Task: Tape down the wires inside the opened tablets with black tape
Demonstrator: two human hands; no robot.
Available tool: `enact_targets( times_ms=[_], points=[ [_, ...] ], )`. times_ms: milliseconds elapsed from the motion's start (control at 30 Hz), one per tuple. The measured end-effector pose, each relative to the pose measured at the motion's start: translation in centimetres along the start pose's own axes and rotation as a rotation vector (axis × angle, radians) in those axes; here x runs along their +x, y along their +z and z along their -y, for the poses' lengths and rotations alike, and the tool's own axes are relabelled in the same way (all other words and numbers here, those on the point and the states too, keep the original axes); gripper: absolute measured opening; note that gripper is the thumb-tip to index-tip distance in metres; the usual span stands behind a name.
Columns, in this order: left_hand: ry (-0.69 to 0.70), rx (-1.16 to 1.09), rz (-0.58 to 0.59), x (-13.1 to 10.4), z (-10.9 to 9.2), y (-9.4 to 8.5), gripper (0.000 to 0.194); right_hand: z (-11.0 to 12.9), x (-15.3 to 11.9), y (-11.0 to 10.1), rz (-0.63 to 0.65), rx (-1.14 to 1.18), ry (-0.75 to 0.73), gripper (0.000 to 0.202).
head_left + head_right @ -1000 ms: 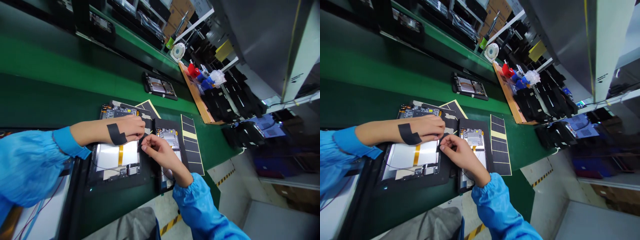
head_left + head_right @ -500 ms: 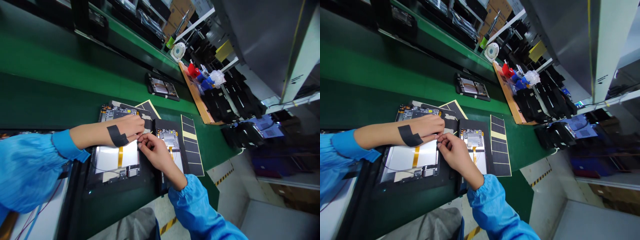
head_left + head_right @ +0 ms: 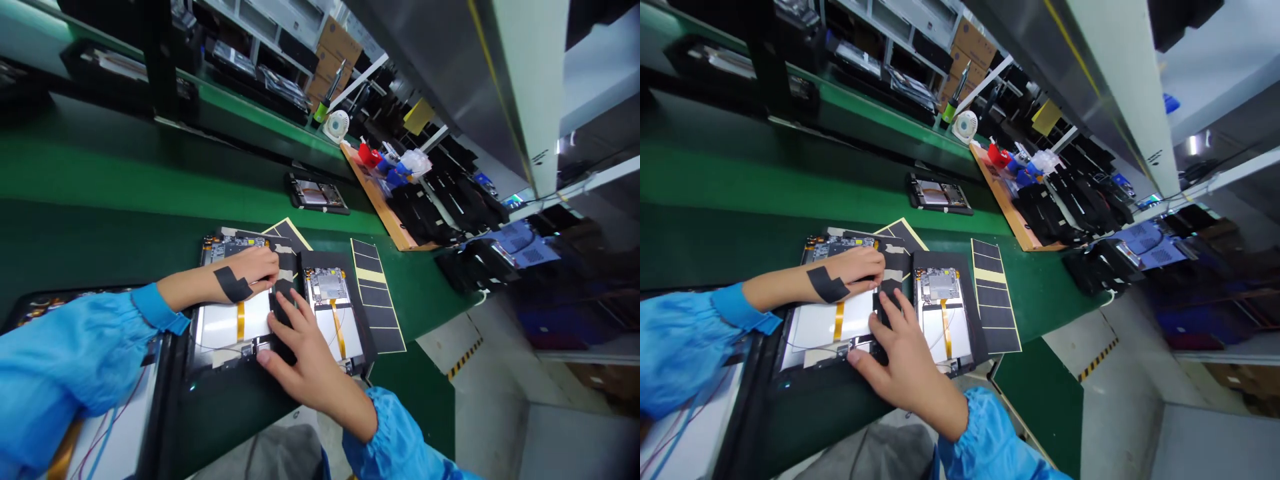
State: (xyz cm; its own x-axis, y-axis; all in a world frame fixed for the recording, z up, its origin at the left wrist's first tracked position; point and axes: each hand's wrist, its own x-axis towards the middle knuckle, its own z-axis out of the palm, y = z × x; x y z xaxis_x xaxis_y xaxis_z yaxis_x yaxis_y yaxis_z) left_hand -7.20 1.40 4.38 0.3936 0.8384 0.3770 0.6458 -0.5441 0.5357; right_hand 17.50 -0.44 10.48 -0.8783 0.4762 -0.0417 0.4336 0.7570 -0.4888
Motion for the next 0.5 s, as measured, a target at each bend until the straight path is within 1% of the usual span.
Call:
enact_targets(
  times_ms=[33, 100, 167, 200, 267, 300, 367, 400, 433, 500],
  points=[
    [-0.006, 0.004, -0.001, 0.0, 0.0, -0.1, 0.014, 0.0, 0.1, 0.2, 0.007, 0.016, 0.022, 0.055],
    [-0.018, 0.014, -0.003, 0.1, -0.2, -0.2, 0.014, -0.3, 0.7, 0.7, 0.000, 0.019, 0.048, 0.064],
    [-0.040, 0.023, -0.007, 0.2, -0.5, -0.3, 0.014, -0.4, 1.3, 1.3, -0.001, 0.013, 0.056, 0.073],
    [-0.058, 0.025, -0.011, 0.2, -0.6, -0.3, 0.015, -0.4, 1.4, 1.5, -0.003, 0.021, 0.057, 0.074],
    [-0.116, 0.025, -0.030, 0.1, -0.7, 0.0, 0.018, -0.4, 1.0, 1.6, -0.024, 0.072, 0.058, 0.069],
    [-0.160, 0.023, -0.048, -0.2, -0.7, 0.2, 0.019, -0.4, 0.5, 1.5, -0.047, 0.116, 0.061, 0.061],
    [-0.292, 0.029, -0.117, -1.7, -1.0, 0.9, 0.021, -0.7, -0.7, 1.1, -0.118, 0.213, 0.075, 0.044],
    [-0.383, 0.040, -0.172, -2.8, -1.3, 1.2, 0.025, -0.9, -1.3, 0.9, -0.161, 0.249, 0.084, 0.039],
    [-0.488, 0.058, -0.239, -4.2, -1.7, 1.6, 0.034, -1.1, -1.9, 0.7, -0.200, 0.268, 0.096, 0.038],
    [-0.727, 0.109, -0.396, -7.5, -3.1, 2.5, 0.056, -1.5, -2.7, 0.6, -0.226, 0.254, 0.134, 0.048]
  ],
)
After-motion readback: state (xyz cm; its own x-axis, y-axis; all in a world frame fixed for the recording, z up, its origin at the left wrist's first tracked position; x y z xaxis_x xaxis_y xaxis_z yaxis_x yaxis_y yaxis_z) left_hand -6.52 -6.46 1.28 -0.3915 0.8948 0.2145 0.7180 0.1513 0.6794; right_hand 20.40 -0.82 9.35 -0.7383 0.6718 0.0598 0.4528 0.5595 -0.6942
